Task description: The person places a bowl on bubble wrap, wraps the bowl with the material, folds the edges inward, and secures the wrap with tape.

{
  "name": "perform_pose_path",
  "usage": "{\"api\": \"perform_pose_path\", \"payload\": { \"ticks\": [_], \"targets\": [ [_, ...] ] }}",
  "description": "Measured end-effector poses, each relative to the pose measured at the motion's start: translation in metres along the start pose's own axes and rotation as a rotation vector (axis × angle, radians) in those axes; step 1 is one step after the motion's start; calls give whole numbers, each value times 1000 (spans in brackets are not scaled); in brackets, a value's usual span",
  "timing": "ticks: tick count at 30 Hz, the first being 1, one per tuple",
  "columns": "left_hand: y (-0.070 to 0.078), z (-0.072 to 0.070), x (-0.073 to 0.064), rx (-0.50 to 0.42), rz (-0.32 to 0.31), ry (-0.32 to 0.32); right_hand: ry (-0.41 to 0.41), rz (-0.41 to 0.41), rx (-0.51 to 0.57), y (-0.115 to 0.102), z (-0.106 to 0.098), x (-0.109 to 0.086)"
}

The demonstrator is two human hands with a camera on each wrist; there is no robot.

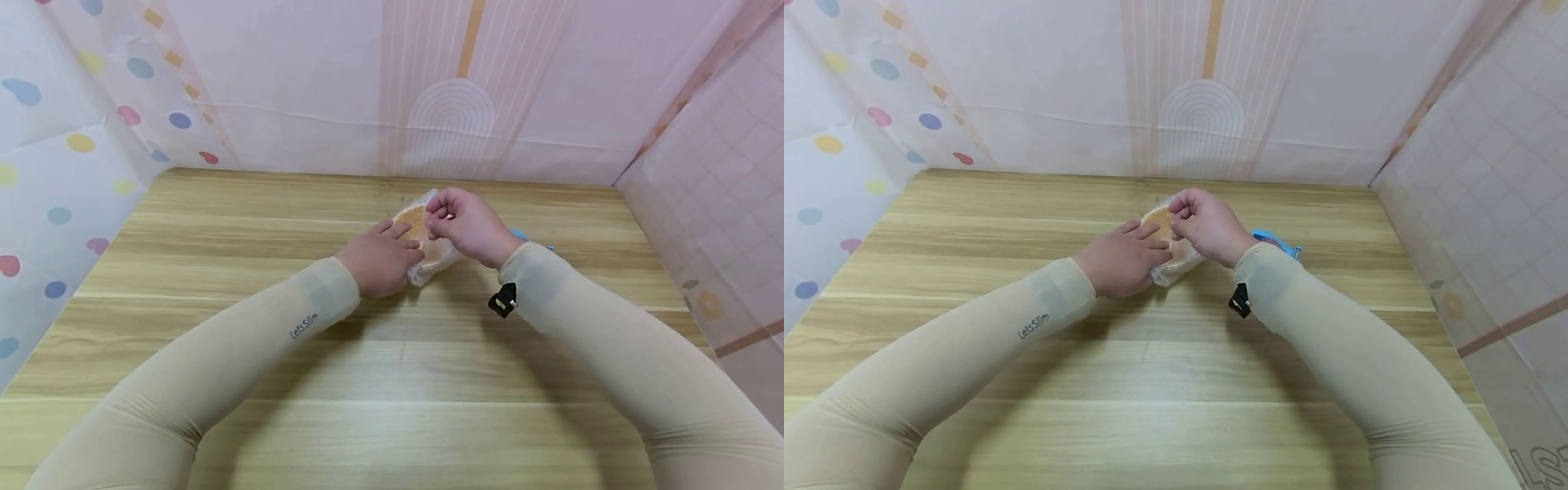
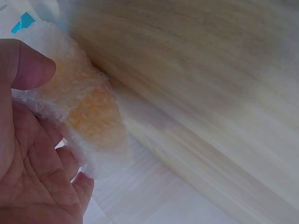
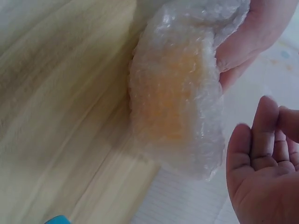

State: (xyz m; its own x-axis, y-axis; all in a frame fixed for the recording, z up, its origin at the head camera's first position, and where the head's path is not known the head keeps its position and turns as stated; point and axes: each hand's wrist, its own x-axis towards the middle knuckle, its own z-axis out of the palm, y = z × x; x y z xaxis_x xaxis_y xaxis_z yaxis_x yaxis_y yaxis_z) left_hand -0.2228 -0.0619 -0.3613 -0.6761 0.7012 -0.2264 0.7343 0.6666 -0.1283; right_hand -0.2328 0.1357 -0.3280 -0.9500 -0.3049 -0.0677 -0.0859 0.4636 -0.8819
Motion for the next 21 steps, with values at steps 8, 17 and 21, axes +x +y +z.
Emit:
{"api": "perform_pose_path", "payload": {
  "ticks": [8,17,21],
  "targets": [
    [1,1,0,6,-1,3,19,-8,-62,3,3,4],
    [3,-2,-2,-16,-1,-10,-22,-30,-136,1,6,2],
    [3,-2,-2,-22,-3,-9,-23,-50,-139,0,7,1]
  ]
}}
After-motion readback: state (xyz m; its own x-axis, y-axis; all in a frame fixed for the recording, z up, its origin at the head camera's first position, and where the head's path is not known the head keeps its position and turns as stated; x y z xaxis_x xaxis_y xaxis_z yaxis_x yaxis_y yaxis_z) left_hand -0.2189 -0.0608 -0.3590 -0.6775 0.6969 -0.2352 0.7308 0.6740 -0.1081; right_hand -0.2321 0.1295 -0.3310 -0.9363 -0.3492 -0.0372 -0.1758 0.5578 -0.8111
